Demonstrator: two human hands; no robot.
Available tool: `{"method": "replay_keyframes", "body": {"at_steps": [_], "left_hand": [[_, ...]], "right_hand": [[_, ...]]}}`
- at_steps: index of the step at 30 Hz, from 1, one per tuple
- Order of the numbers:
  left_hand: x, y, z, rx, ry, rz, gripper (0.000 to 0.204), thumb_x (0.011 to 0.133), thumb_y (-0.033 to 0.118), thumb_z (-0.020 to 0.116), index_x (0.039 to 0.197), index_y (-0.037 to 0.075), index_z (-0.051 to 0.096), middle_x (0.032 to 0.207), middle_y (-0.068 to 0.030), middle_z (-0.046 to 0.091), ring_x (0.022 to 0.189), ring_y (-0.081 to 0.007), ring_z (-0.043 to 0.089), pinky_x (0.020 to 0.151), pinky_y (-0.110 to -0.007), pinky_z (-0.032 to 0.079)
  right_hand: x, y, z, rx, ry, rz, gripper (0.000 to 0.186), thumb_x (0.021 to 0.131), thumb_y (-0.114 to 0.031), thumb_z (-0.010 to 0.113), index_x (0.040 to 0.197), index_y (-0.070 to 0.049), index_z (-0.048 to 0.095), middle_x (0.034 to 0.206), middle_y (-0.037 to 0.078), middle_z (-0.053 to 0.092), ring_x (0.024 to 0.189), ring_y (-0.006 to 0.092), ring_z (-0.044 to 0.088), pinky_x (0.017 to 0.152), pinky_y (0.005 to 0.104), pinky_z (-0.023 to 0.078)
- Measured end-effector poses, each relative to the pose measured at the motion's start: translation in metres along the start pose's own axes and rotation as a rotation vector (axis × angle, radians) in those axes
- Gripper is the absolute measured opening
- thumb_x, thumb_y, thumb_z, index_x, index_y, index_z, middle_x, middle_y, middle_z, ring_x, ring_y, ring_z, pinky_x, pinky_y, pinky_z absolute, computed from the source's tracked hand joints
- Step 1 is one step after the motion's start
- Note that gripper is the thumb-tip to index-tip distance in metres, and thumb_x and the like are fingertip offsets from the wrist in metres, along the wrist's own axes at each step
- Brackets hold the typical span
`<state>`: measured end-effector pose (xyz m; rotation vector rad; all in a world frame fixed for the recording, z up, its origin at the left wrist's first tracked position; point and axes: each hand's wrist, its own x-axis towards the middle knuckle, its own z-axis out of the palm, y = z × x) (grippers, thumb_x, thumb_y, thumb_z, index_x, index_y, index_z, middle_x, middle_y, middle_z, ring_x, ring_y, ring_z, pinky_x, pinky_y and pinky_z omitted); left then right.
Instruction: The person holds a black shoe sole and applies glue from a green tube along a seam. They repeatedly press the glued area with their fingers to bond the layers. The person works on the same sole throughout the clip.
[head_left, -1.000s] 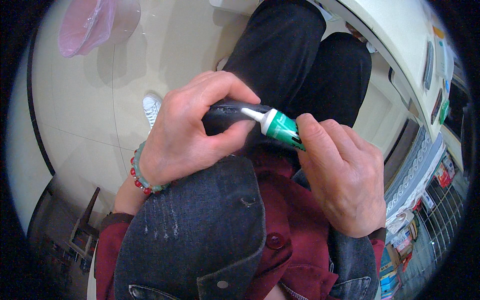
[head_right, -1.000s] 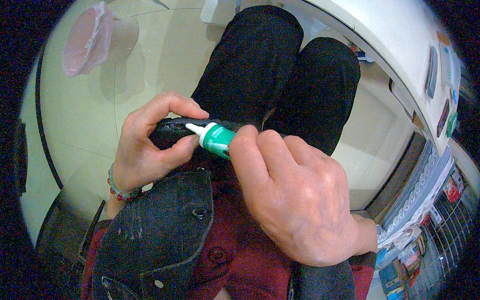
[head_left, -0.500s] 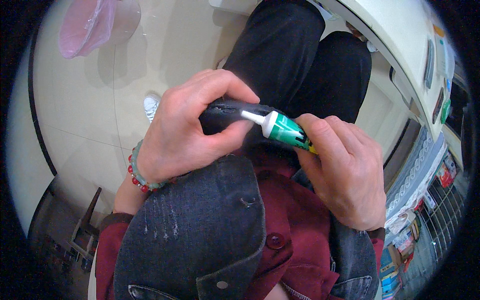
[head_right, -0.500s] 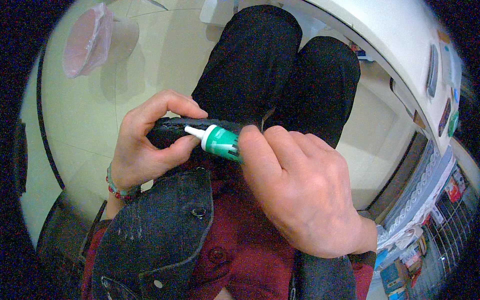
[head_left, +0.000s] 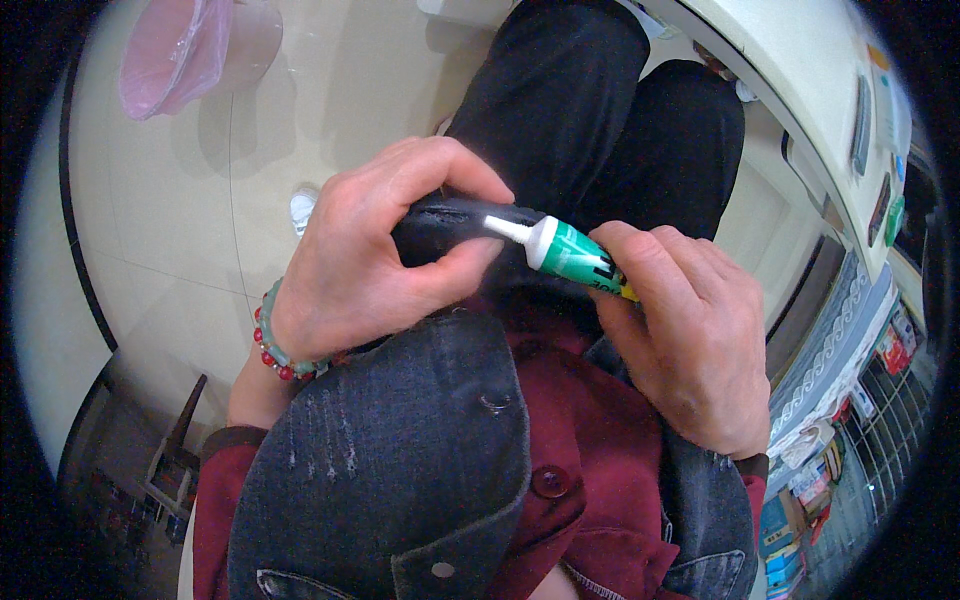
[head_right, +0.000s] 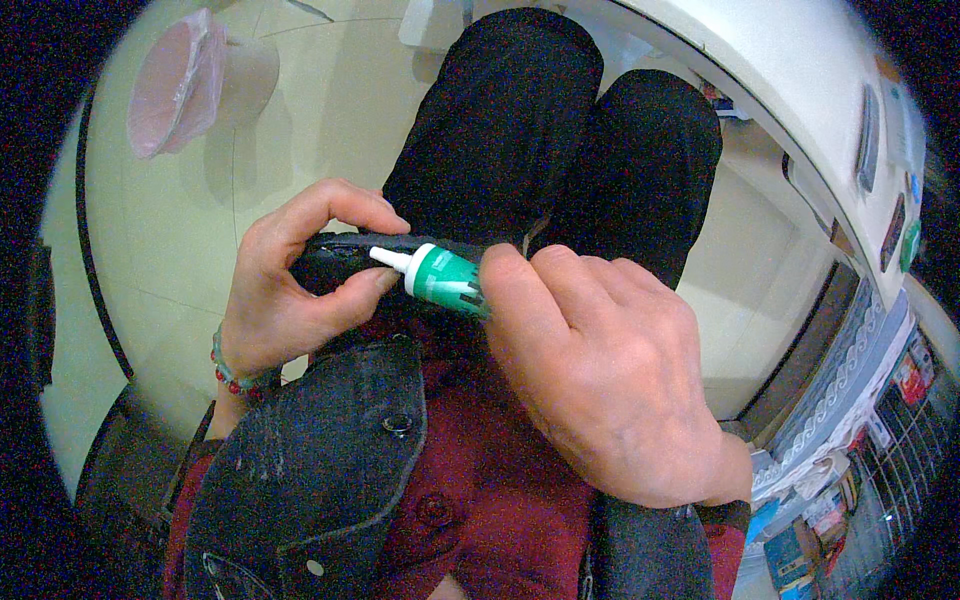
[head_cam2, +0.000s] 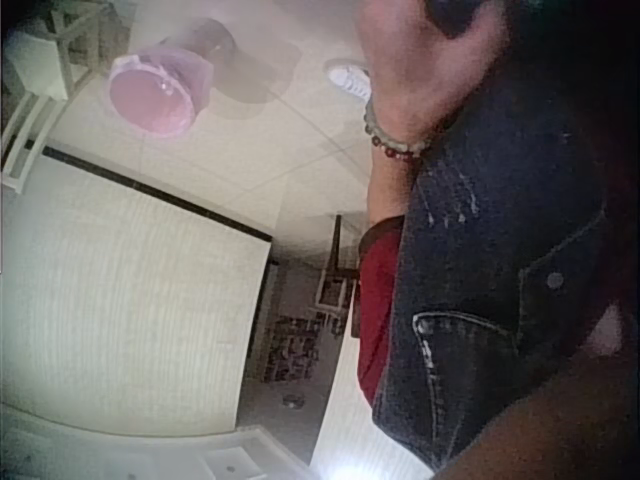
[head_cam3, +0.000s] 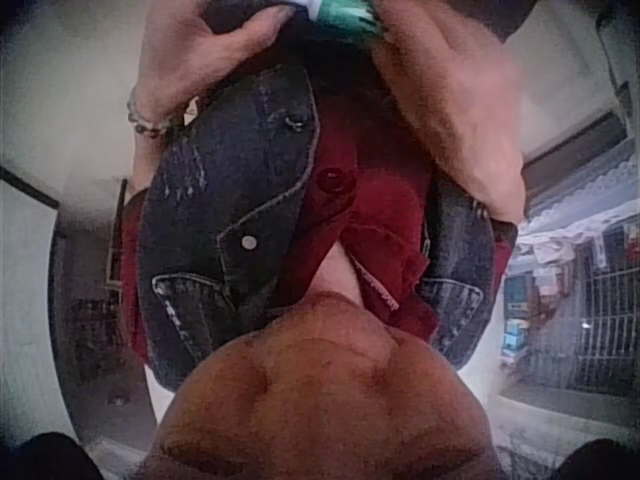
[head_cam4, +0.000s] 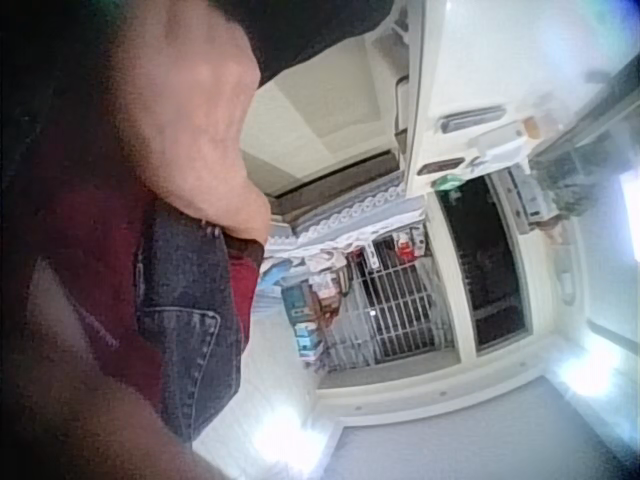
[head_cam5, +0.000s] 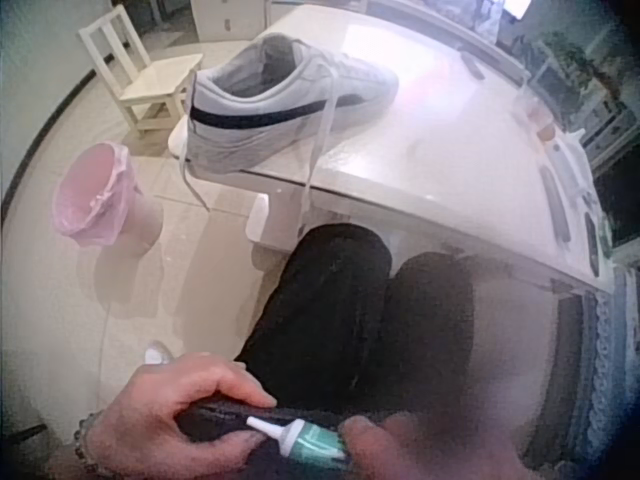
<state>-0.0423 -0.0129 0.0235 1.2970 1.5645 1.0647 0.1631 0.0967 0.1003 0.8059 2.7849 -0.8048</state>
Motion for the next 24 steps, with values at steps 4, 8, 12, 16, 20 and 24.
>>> {"method": "replay_keyframes", "body": {"at_steps": [4, 8, 12, 16, 20, 24], "left_hand": [[0.001, -0.002, -0.003, -0.014, -0.028, 0.003, 0.024, 0.075, 0.002, 0.074, 0.098, 0.003, 0.067, 0.090, -0.0087, 0.067, 0.083, -0.0219, 0.067, 0.076, -0.032, 0.053], [0.000, -0.003, -0.012, -0.070, -0.141, -0.116, 0.033, 0.074, 0.003, 0.074, 0.106, 0.002, 0.066, 0.101, -0.0081, 0.068, 0.094, -0.0177, 0.067, 0.085, -0.030, 0.052], [0.004, -0.008, -0.019, -0.048, -0.216, -0.037, 0.039, 0.073, 0.003, 0.074, 0.111, 0.001, 0.065, 0.108, -0.0079, 0.068, 0.100, -0.0157, 0.066, 0.090, -0.029, 0.052], [0.005, -0.009, -0.019, -0.061, -0.225, -0.069, 0.040, 0.073, 0.002, 0.074, 0.112, 0.001, 0.064, 0.108, -0.0083, 0.067, 0.101, -0.0160, 0.066, 0.090, -0.029, 0.052], [0.006, -0.009, -0.018, -0.046, -0.213, -0.077, 0.038, 0.073, 0.002, 0.073, 0.110, 0.001, 0.065, 0.107, -0.0086, 0.067, 0.100, -0.0162, 0.066, 0.090, -0.029, 0.052], [0.004, -0.008, -0.019, -0.054, -0.209, -0.096, 0.037, 0.073, 0.003, 0.073, 0.109, 0.001, 0.065, 0.106, -0.0088, 0.067, 0.100, -0.0166, 0.066, 0.090, -0.030, 0.052]], "right_hand": [[0.001, 0.003, 0.001, 0.060, 0.008, -0.001, 0.031, 0.075, -0.004, 0.074, 0.106, -0.005, 0.065, 0.082, 0.012, 0.062, 0.074, 0.0320, 0.062, 0.067, 0.0400, 0.049], [0.002, 0.008, 0.006, 0.084, -0.005, 0.037, 0.027, 0.078, -0.004, 0.074, 0.104, -0.004, 0.066, 0.083, 0.012, 0.063, 0.076, 0.0324, 0.063, 0.068, 0.0395, 0.049], [0.001, 0.014, 0.008, 0.129, 0.008, 0.039, 0.026, 0.079, -0.004, 0.074, 0.104, -0.004, 0.066, 0.083, 0.012, 0.063, 0.076, 0.0320, 0.063, 0.069, 0.0397, 0.049], [0.001, 0.018, 0.013, 0.134, 0.044, -0.011, 0.026, 0.077, -0.006, 0.074, 0.100, -0.006, 0.063, 0.079, 0.011, 0.059, 0.071, 0.0308, 0.061, 0.065, 0.0410, 0.049], [0.003, 0.022, 0.020, 0.146, 0.082, -0.070, 0.025, 0.077, -0.007, 0.074, 0.099, -0.008, 0.062, 0.077, 0.010, 0.057, 0.069, 0.0304, 0.060, 0.063, 0.0416, 0.048], [0.005, 0.020, 0.023, 0.155, 0.089, -0.071, 0.025, 0.078, -0.007, 0.074, 0.099, -0.007, 0.062, 0.077, 0.010, 0.057, 0.069, 0.0304, 0.061, 0.063, 0.0416, 0.049]]}}
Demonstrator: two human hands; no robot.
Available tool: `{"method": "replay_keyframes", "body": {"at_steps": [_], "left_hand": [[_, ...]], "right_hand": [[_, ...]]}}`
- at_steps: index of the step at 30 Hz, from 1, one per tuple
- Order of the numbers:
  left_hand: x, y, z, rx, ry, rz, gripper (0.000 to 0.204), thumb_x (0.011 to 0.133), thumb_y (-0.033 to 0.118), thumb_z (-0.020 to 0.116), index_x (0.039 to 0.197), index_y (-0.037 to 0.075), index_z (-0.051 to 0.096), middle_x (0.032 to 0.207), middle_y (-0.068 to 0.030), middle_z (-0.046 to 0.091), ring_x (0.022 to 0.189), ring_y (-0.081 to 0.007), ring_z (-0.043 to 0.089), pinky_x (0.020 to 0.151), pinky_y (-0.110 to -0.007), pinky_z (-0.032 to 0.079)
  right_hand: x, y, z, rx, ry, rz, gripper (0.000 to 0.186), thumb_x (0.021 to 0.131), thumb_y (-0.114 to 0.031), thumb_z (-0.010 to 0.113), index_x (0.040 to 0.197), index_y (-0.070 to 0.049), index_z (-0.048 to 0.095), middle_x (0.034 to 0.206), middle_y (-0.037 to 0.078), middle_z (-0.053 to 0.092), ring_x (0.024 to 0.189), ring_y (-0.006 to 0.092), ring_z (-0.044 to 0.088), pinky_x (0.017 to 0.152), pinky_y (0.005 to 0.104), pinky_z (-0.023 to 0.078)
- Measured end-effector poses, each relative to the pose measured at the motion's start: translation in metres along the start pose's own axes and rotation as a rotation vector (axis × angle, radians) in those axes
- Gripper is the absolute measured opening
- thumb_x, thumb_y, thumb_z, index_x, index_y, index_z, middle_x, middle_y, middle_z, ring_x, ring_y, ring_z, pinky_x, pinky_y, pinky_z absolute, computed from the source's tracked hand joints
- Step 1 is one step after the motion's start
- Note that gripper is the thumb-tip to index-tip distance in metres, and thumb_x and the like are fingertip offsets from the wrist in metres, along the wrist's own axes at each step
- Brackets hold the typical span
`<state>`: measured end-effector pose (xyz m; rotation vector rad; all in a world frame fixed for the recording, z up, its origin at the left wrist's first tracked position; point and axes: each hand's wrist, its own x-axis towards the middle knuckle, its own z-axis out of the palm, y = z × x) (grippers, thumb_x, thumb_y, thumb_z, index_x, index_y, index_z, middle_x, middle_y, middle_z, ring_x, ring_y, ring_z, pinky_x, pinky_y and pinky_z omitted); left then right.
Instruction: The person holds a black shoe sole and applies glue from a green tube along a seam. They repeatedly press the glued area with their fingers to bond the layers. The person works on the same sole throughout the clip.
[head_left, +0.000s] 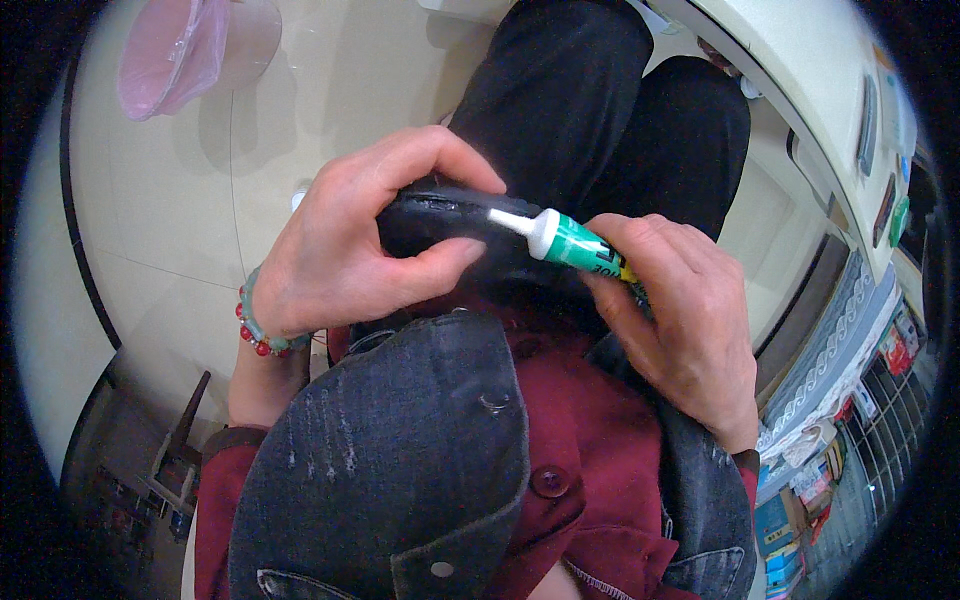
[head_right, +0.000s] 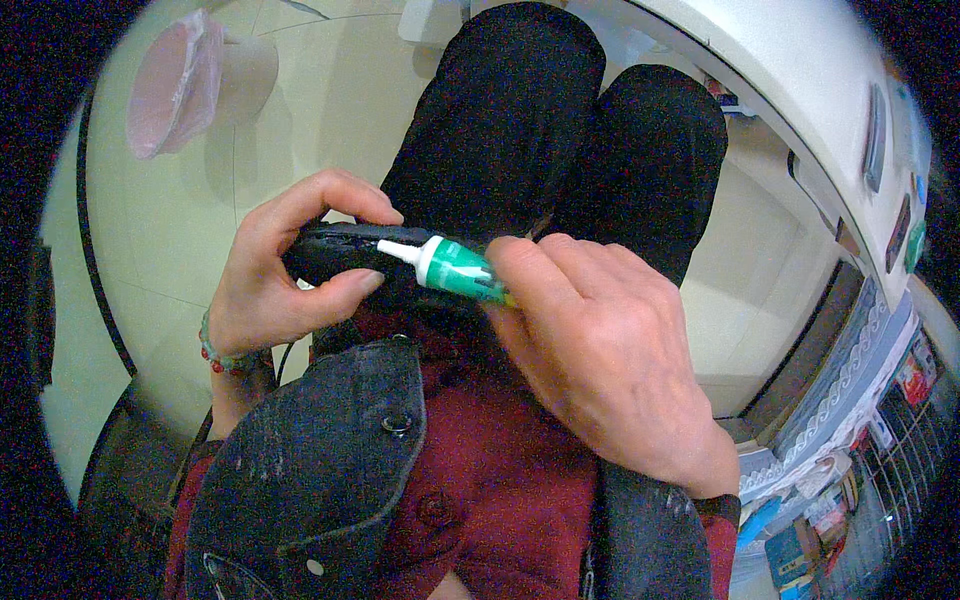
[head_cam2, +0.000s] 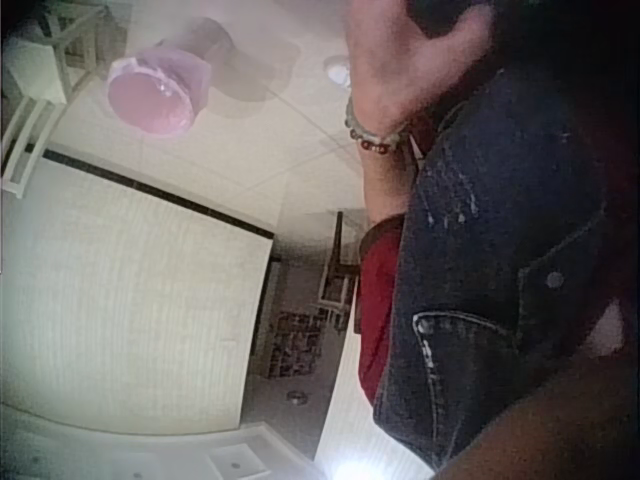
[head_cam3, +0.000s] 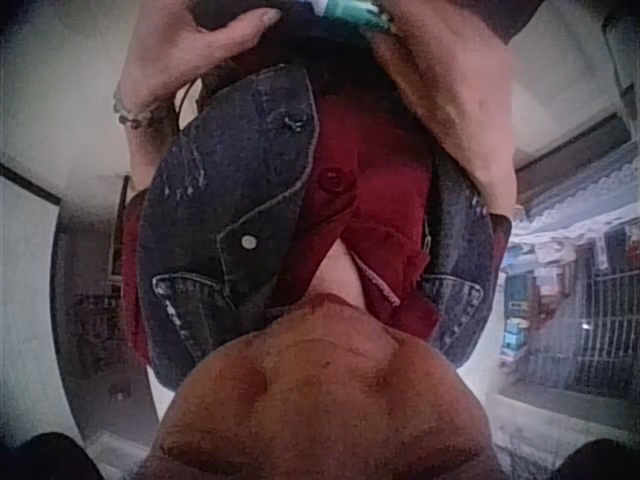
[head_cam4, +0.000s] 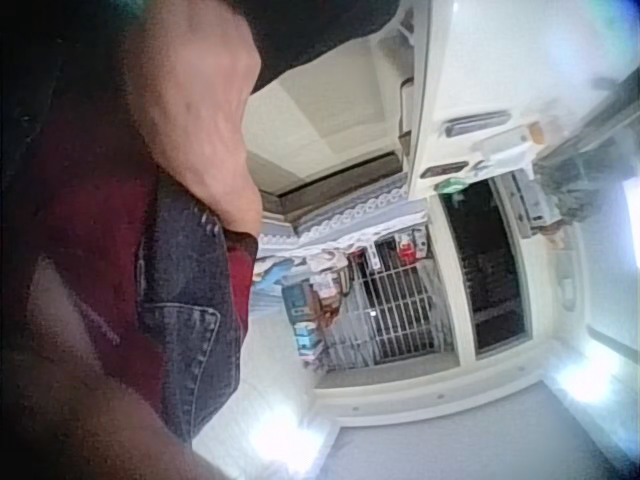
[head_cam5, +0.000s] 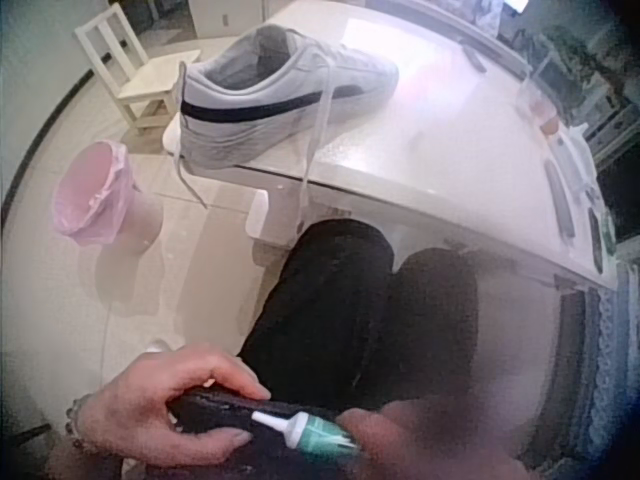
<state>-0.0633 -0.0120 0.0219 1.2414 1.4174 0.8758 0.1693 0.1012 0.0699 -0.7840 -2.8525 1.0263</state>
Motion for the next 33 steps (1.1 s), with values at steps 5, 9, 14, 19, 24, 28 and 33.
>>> {"method": "replay_keyframes", "body": {"at_steps": [5, 9, 14, 19, 24, 28, 33], "left_hand": [[0.000, -0.001, 0.000, 0.031, 0.009, 0.035, 0.037, 0.072, 0.003, 0.074, 0.109, 0.001, 0.065, 0.106, -0.0089, 0.068, 0.099, -0.0167, 0.067, 0.089, -0.029, 0.052], [-0.001, -0.001, 0.001, 0.024, 0.018, 0.028, 0.037, 0.073, 0.003, 0.074, 0.109, 0.001, 0.065, 0.107, -0.0088, 0.068, 0.099, -0.0164, 0.067, 0.089, -0.029, 0.052], [-0.001, 0.000, 0.001, 0.013, 0.012, 0.016, 0.037, 0.074, 0.004, 0.073, 0.109, 0.001, 0.065, 0.107, -0.0084, 0.068, 0.099, -0.0158, 0.067, 0.088, -0.029, 0.052], [0.000, -0.001, 0.000, 0.031, 0.020, 0.035, 0.036, 0.074, 0.004, 0.073, 0.109, 0.001, 0.065, 0.107, -0.0077, 0.068, 0.097, -0.0150, 0.067, 0.087, -0.028, 0.052], [-0.001, -0.001, 0.000, 0.021, 0.020, 0.027, 0.036, 0.075, 0.004, 0.073, 0.109, 0.001, 0.065, 0.106, -0.0073, 0.068, 0.097, -0.0142, 0.066, 0.086, -0.028, 0.052], [-0.001, 0.000, -0.001, 0.003, 0.016, 0.006, 0.036, 0.075, 0.004, 0.073, 0.109, 0.002, 0.065, 0.105, -0.0072, 0.068, 0.097, -0.0139, 0.066, 0.086, -0.028, 0.052], [0.001, 0.000, -0.003, 0.020, 0.025, 0.038, 0.036, 0.074, 0.004, 0.074, 0.109, 0.002, 0.065, 0.103, -0.0067, 0.067, 0.095, -0.0136, 0.066, 0.085, -0.028, 0.052]], "right_hand": [[0.000, -0.004, -0.005, 0.027, -0.051, 0.070, 0.028, 0.079, -0.003, 0.074, 0.105, -0.003, 0.067, 0.087, 0.012, 0.066, 0.078, 0.0311, 0.066, 0.071, 0.0399, 0.051], [0.001, -0.005, -0.003, -0.005, -0.021, 0.031, 0.025, 0.079, -0.004, 0.073, 0.102, -0.004, 0.064, 0.082, 0.012, 0.062, 0.074, 0.0310, 0.064, 0.066, 0.0403, 0.050], [0.001, -0.007, -0.004, -0.063, -0.014, 0.031, 0.022, 0.077, -0.008, 0.073, 0.095, -0.007, 0.059, 0.072, 0.010, 0.053, 0.066, 0.0299, 0.061, 0.060, 0.0420, 0.050], [0.001, -0.017, -0.011, -0.051, -0.055, 0.092, 0.027, 0.079, -0.003, 0.073, 0.105, -0.003, 0.065, 0.081, 0.013, 0.063, 0.073, 0.0324, 0.063, 0.066, 0.0403, 0.050], [0.002, -0.014, -0.009, -0.036, -0.047, 0.054, 0.027, 0.077, -0.003, 0.073, 0.102, -0.004, 0.064, 0.079, 0.012, 0.060, 0.071, 0.0318, 0.063, 0.064, 0.0408, 0.050], [0.000, -0.005, -0.004, -0.057, -0.005, 0.031, 0.025, 0.076, -0.006, 0.073, 0.098, -0.006, 0.061, 0.074, 0.011, 0.055, 0.067, 0.0309, 0.061, 0.061, 0.0426, 0.049], [-0.002, -0.001, -0.003, 0.015, 0.014, 0.040, 0.028, 0.077, -0.004, 0.073, 0.103, -0.005, 0.064, 0.078, 0.011, 0.059, 0.071, 0.0314, 0.062, 0.064, 0.0414, 0.049]]}}
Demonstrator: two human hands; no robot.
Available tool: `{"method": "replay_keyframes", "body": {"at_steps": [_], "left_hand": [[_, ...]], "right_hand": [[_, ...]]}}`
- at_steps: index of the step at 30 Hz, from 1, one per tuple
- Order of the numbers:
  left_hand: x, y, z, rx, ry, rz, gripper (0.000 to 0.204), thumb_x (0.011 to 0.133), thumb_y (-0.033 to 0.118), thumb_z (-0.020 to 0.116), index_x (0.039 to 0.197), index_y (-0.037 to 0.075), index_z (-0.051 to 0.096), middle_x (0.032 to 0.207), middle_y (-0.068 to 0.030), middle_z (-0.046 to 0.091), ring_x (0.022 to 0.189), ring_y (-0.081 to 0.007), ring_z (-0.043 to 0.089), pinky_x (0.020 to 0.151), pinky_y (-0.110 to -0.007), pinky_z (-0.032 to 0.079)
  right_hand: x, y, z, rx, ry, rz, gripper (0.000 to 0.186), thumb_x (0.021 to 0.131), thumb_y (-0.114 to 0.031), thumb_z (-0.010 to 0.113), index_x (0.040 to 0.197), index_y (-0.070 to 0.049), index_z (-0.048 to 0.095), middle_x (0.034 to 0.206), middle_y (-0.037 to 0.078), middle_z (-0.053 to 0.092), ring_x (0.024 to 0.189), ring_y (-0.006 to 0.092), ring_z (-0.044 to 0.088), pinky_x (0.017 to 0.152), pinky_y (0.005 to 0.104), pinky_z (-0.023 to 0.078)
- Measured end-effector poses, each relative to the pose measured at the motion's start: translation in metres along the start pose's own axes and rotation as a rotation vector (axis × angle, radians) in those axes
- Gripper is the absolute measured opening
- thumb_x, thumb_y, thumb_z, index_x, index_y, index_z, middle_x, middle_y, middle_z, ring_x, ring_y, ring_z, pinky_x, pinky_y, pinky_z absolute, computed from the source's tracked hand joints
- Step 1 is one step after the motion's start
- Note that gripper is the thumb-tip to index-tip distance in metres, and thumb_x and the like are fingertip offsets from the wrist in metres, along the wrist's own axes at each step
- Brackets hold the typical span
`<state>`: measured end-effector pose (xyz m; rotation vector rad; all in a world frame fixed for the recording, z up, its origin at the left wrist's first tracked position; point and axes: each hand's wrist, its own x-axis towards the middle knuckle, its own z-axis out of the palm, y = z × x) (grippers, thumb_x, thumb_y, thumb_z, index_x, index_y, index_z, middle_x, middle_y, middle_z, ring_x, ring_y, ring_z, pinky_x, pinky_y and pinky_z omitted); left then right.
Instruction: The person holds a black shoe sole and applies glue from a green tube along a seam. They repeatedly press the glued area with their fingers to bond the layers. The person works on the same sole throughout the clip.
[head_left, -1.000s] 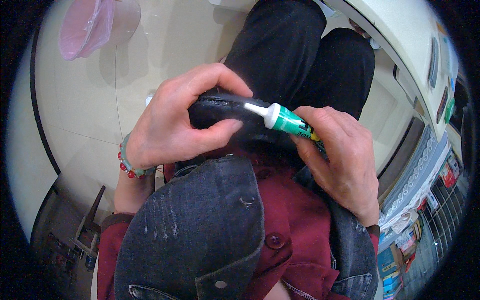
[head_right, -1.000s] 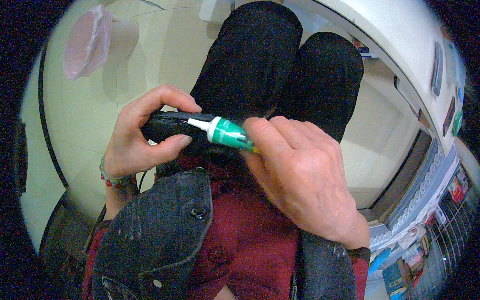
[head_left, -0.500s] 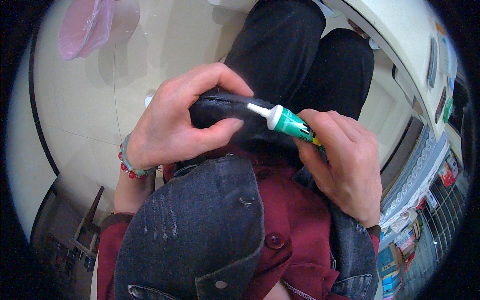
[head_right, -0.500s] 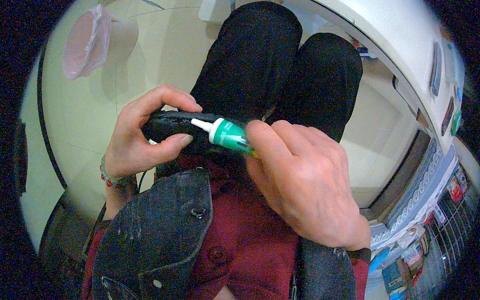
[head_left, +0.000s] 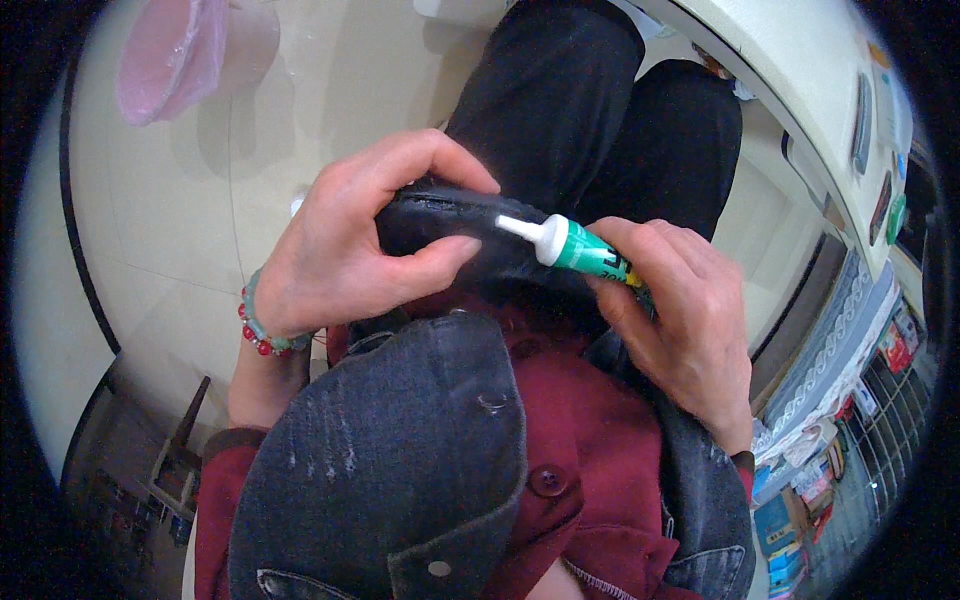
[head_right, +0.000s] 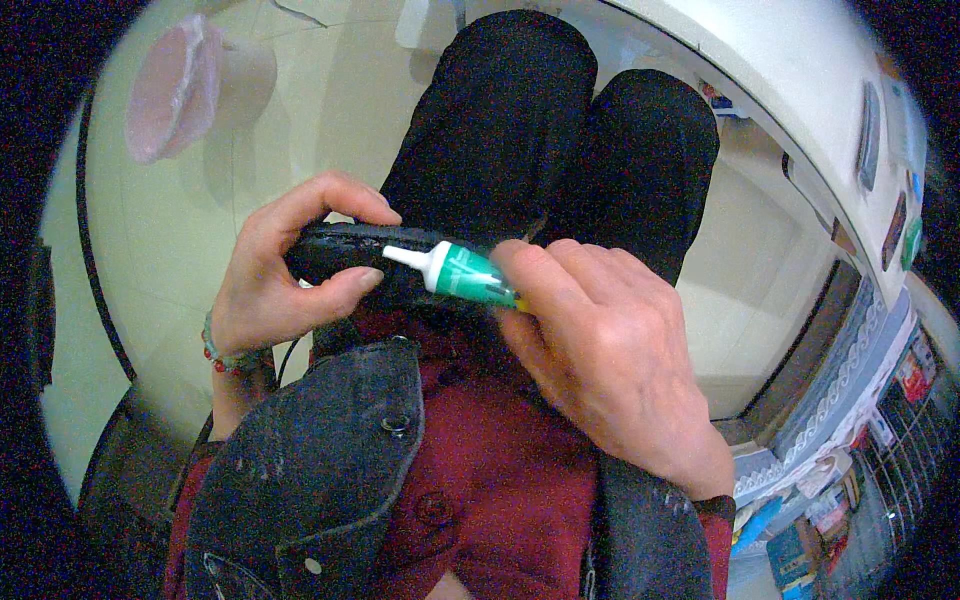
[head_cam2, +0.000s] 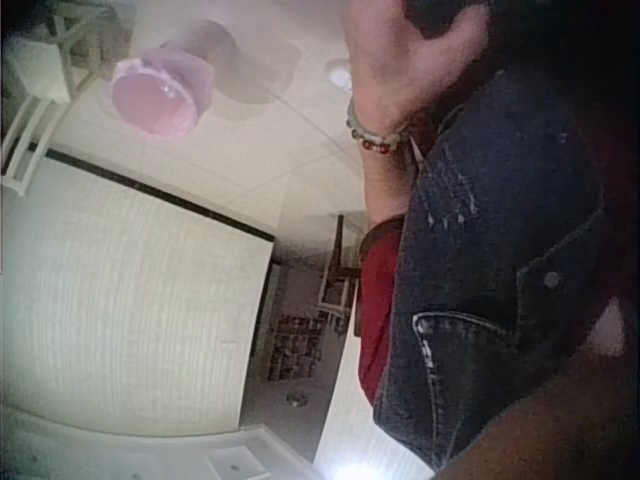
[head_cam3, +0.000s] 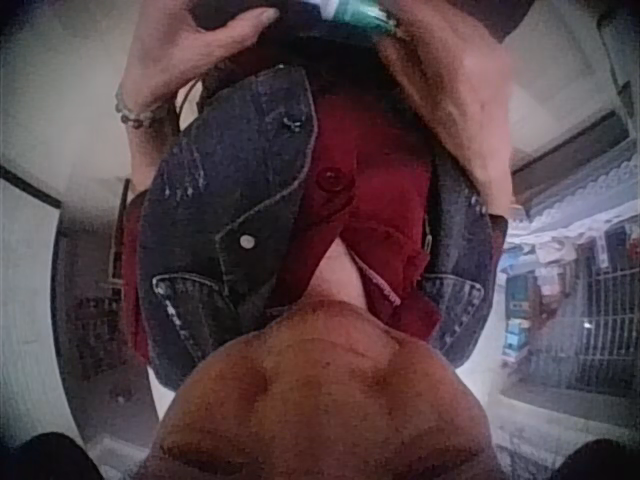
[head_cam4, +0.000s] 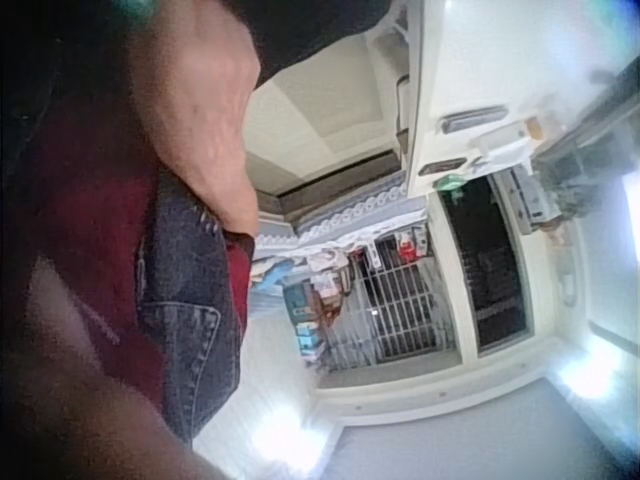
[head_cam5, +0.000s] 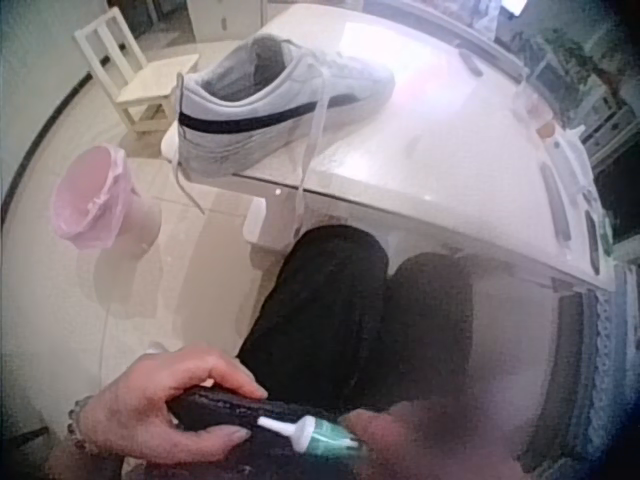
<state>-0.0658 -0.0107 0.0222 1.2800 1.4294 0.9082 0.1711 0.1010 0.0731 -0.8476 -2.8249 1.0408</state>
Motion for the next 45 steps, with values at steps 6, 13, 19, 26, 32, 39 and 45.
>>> {"method": "replay_keyframes", "body": {"at_steps": [6, 13, 19, 26, 32, 39, 45], "left_hand": [[-0.003, 0.002, -0.003, 0.021, -0.011, -0.052, 0.035, 0.074, 0.003, 0.073, 0.108, 0.002, 0.065, 0.103, -0.0066, 0.067, 0.095, -0.0140, 0.066, 0.086, -0.028, 0.052], [-0.003, -0.002, -0.001, -0.041, 0.049, -0.025, 0.030, 0.075, 0.005, 0.073, 0.104, 0.002, 0.067, 0.096, -0.0089, 0.068, 0.089, -0.0203, 0.067, 0.081, -0.031, 0.053], [-0.005, 0.002, -0.006, 0.038, -0.006, -0.042, 0.036, 0.075, 0.008, 0.072, 0.110, 0.003, 0.070, 0.107, -0.0087, 0.069, 0.100, -0.0180, 0.065, 0.090, -0.030, 0.050], [0.003, 0.011, 0.004, -0.016, 0.045, -0.072, 0.031, 0.071, 0.005, 0.070, 0.102, 0.002, 0.070, 0.102, -0.0102, 0.068, 0.097, -0.0206, 0.066, 0.088, -0.031, 0.051], [0.005, 0.008, 0.008, -0.047, 0.074, -0.126, 0.029, 0.073, 0.001, 0.070, 0.102, 0.002, 0.070, 0.099, -0.0101, 0.068, 0.094, -0.0215, 0.067, 0.084, -0.032, 0.052], [0.011, 0.011, 0.006, -0.048, 0.067, -0.148, 0.029, 0.073, 0.000, 0.069, 0.101, 0.000, 0.070, 0.097, -0.0102, 0.067, 0.088, -0.0195, 0.067, 0.080, -0.030, 0.053], [0.010, 0.010, 0.005, -0.077, 0.075, -0.191, 0.029, 0.072, 0.000, 0.069, 0.101, 0.000, 0.070, 0.099, -0.0107, 0.068, 0.091, -0.0197, 0.067, 0.081, -0.030, 0.053]], "right_hand": [[0.000, 0.005, 0.003, -0.019, -0.053, 0.024, 0.032, 0.077, -0.001, 0.074, 0.108, -0.003, 0.066, 0.087, 0.013, 0.065, 0.079, 0.0315, 0.065, 0.071, 0.0392, 0.050], [-0.009, 0.019, 0.003, 0.215, 0.107, 0.005, 0.032, 0.079, 0.004, 0.070, 0.109, -0.002, 0.065, 0.092, 0.012, 0.067, 0.083, 0.0254, 0.066, 0.074, 0.0344, 0.050], [-0.009, 0.030, 0.003, 0.639, 0.289, 0.161, 0.025, 0.092, -0.004, 0.059, 0.115, 0.004, 0.062, 0.099, 0.012, 0.068, 0.094, 0.0207, 0.067, 0.089, 0.0343, 0.053], [0.022, 0.105, -0.059, 0.667, 0.752, 0.306, 0.026, 0.100, -0.019, 0.063, 0.117, 0.001, 0.064, 0.099, 0.008, 0.073, 0.094, 0.0152, 0.068, 0.087, 0.0305, 0.053], [0.052, 0.170, -0.097, 0.567, 0.972, 0.134, 0.029, 0.101, -0.023, 0.064, 0.120, -0.002, 0.064, 0.102, 0.009, 0.073, 0.101, 0.0172, 0.068, 0.091, 0.0336, 0.054], [0.076, 0.212, -0.107, 0.312, 0.874, 0.228, 0.032, 0.102, -0.033, 0.062, 0.123, -0.008, 0.064, 0.096, 0.004, 0.067, 0.086, 0.0103, 0.062, 0.080, 0.0288, 0.053], [0.092, 0.216, -0.114, -0.077, 0.788, 0.325, 0.027, 0.101, -0.027, 0.063, 0.112, -0.003, 0.065, 0.087, 0.004, 0.063, 0.077, 0.0137, 0.056, 0.073, 0.0300, 0.047]]}}
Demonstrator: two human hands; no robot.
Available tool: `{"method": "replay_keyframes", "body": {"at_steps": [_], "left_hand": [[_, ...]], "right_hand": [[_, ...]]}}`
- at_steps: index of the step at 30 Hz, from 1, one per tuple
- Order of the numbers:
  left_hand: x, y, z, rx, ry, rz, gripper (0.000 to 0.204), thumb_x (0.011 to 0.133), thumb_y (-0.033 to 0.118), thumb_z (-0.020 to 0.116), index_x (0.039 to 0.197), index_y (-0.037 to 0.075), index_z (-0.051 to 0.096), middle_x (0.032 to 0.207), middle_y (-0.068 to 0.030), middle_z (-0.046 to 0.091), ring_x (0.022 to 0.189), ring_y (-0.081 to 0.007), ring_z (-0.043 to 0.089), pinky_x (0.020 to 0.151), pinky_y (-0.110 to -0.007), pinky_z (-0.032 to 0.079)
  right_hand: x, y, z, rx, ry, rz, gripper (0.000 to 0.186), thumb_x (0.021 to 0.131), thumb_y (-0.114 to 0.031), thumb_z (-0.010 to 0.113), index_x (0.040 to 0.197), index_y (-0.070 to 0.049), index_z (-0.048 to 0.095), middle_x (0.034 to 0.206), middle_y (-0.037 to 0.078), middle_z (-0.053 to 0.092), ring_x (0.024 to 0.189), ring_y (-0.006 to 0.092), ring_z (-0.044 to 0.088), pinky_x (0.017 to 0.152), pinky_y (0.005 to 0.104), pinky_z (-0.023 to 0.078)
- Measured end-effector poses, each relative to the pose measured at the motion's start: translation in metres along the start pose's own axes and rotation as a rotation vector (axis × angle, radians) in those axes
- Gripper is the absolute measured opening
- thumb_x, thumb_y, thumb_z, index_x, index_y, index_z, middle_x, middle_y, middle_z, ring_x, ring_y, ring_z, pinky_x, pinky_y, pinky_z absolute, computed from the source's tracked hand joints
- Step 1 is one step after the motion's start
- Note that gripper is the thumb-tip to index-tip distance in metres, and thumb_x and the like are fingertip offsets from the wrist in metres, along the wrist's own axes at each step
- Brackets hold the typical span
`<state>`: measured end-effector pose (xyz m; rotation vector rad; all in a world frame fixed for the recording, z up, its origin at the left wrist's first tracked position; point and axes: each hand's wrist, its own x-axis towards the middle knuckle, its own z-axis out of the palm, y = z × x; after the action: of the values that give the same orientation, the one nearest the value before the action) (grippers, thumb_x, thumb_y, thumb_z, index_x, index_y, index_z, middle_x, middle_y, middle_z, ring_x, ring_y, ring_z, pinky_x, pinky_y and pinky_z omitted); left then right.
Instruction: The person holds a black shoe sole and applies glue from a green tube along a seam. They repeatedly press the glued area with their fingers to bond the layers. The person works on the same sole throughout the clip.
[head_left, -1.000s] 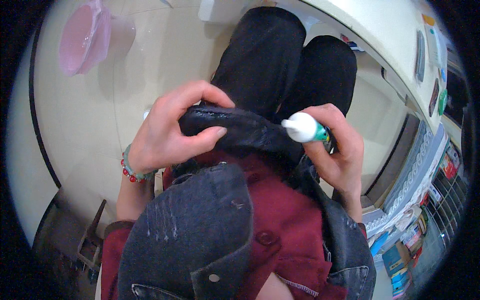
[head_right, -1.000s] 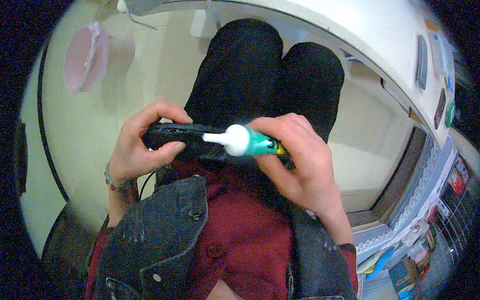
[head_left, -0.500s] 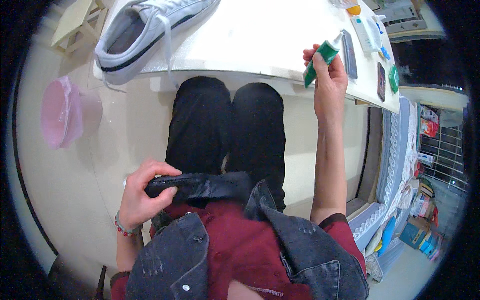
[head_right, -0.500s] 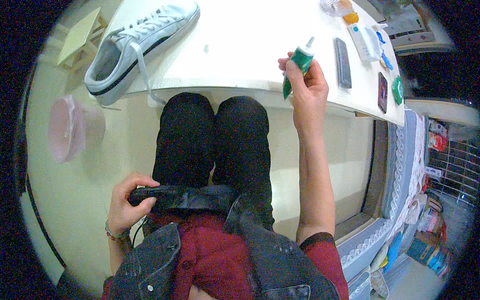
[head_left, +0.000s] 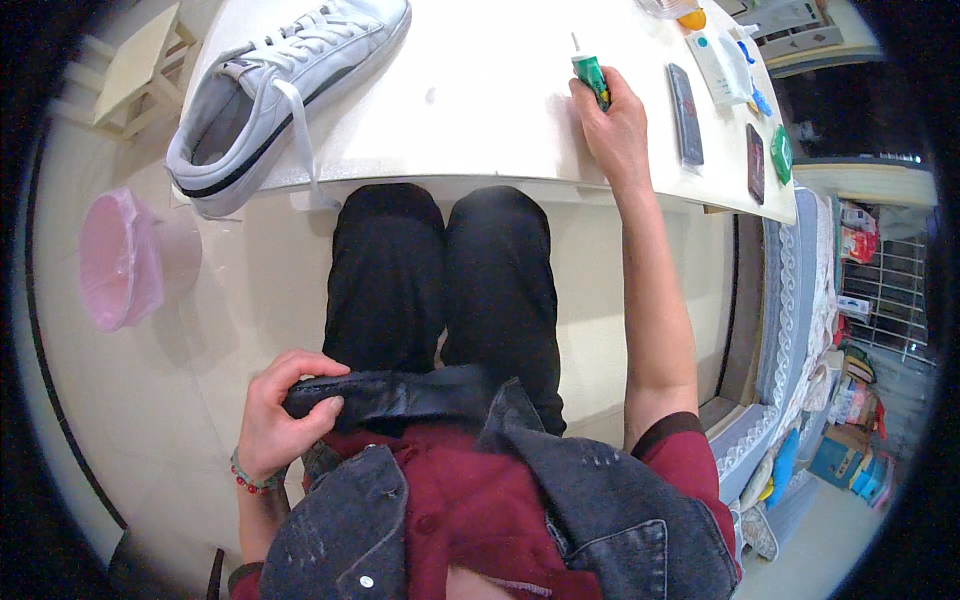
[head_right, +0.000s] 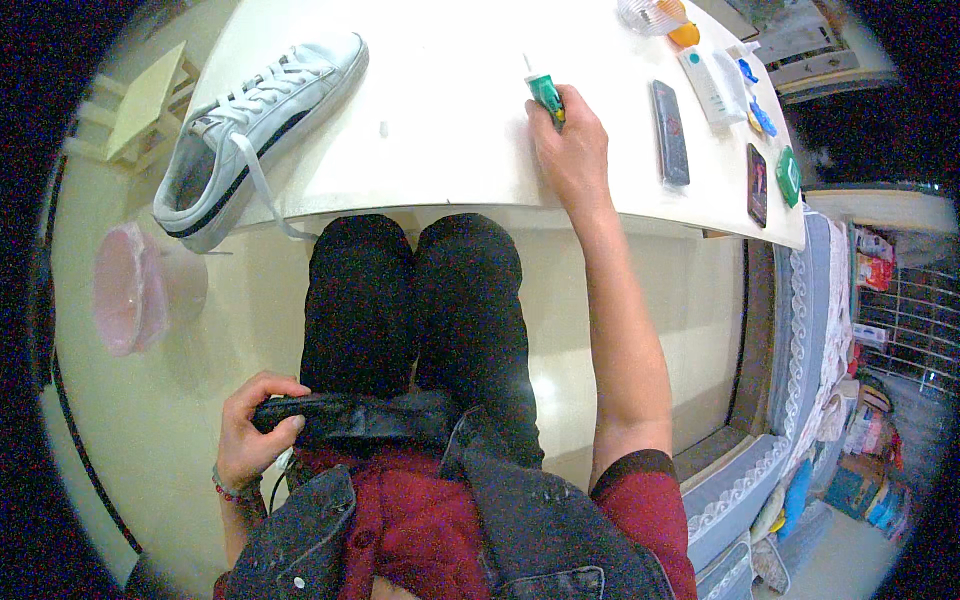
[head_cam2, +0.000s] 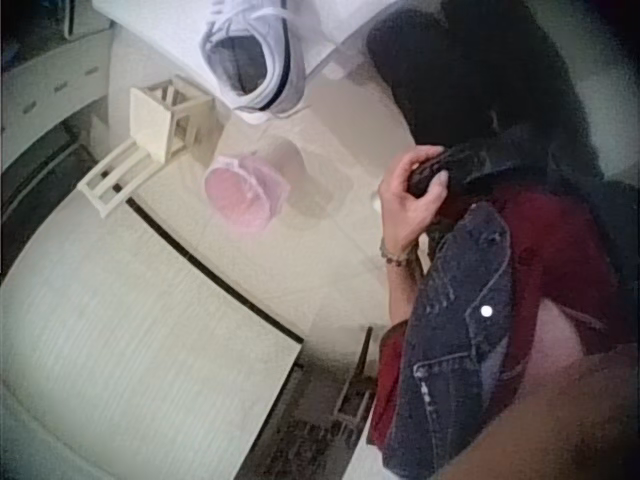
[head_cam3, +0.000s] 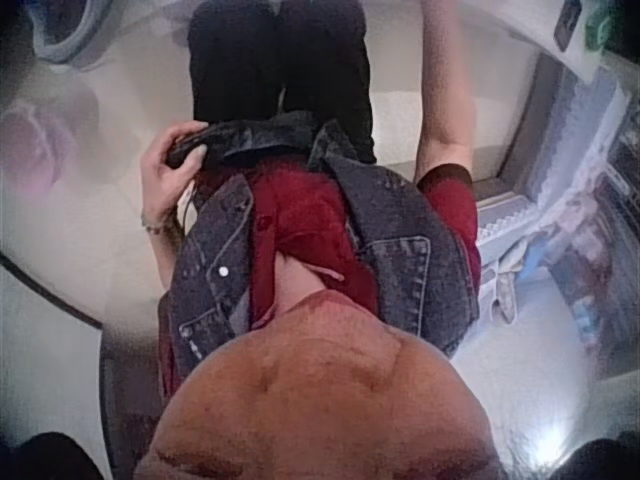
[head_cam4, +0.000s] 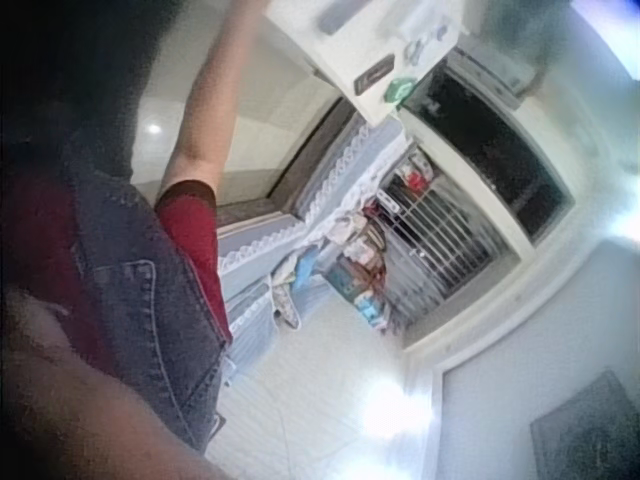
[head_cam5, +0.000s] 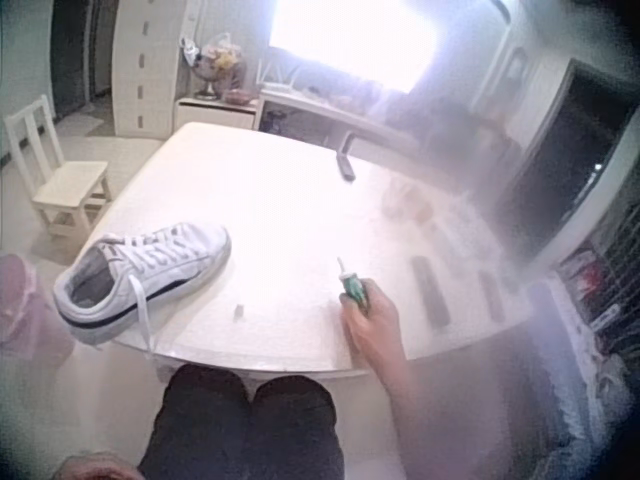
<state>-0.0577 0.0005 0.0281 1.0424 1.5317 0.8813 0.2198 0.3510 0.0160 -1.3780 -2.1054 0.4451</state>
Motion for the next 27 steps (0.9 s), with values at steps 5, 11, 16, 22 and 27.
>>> {"method": "replay_keyframes", "body": {"at_steps": [5, 11, 16, 22, 27], "left_hand": [[-0.003, 0.000, -0.002, 0.011, 0.008, -0.004, 0.030, 0.072, 0.000, 0.070, 0.102, 0.000, 0.070, 0.099, -0.0108, 0.068, 0.092, -0.0202, 0.067, 0.082, -0.031, 0.053], [-0.004, 0.000, -0.002, 0.014, 0.011, 0.021, 0.030, 0.072, 0.000, 0.070, 0.102, 0.000, 0.070, 0.100, -0.0109, 0.068, 0.093, -0.0210, 0.067, 0.084, -0.031, 0.053], [-0.008, 0.000, -0.001, -0.001, 0.009, 0.004, 0.030, 0.073, 0.001, 0.070, 0.103, 0.000, 0.070, 0.100, -0.0107, 0.068, 0.094, -0.0213, 0.067, 0.085, -0.031, 0.053], [-0.009, 0.002, -0.002, 0.018, -0.002, -0.008, 0.030, 0.073, 0.002, 0.070, 0.103, 0.001, 0.070, 0.102, -0.0108, 0.068, 0.095, -0.0218, 0.068, 0.085, -0.032, 0.053], [-0.010, 0.002, -0.002, 0.041, 0.000, 0.001, 0.030, 0.074, 0.002, 0.070, 0.104, 0.001, 0.070, 0.102, -0.0100, 0.069, 0.095, -0.0213, 0.068, 0.086, -0.032, 0.053]], "right_hand": [[-0.004, -0.010, 0.004, 0.080, 0.041, 0.001, 0.022, 0.096, -0.019, 0.064, 0.108, 0.000, 0.062, 0.083, 0.016, 0.065, 0.076, 0.0261, 0.063, 0.072, 0.0396, 0.051], [-0.004, -0.007, 0.008, -0.153, -0.001, -0.130, 0.025, 0.098, -0.020, 0.064, 0.112, 0.000, 0.062, 0.093, 0.014, 0.067, 0.087, 0.0244, 0.065, 0.079, 0.0374, 0.053], [-0.002, -0.008, 0.011, -0.157, 0.029, -0.196, 0.020, 0.090, -0.011, 0.064, 0.106, 0.001, 0.064, 0.092, 0.019, 0.066, 0.090, 0.0353, 0.063, 0.083, 0.0469, 0.049], [-0.004, -0.004, 0.011, -0.224, 0.037, -0.266, 0.021, 0.090, -0.012, 0.064, 0.108, 0.000, 0.065, 0.096, 0.019, 0.066, 0.093, 0.0358, 0.063, 0.085, 0.0478, 0.048], [-0.003, -0.001, 0.012, -0.256, 0.026, -0.313, 0.023, 0.091, -0.015, 0.065, 0.111, -0.003, 0.066, 0.099, 0.018, 0.065, 0.095, 0.0351, 0.061, 0.086, 0.0467, 0.047]]}}
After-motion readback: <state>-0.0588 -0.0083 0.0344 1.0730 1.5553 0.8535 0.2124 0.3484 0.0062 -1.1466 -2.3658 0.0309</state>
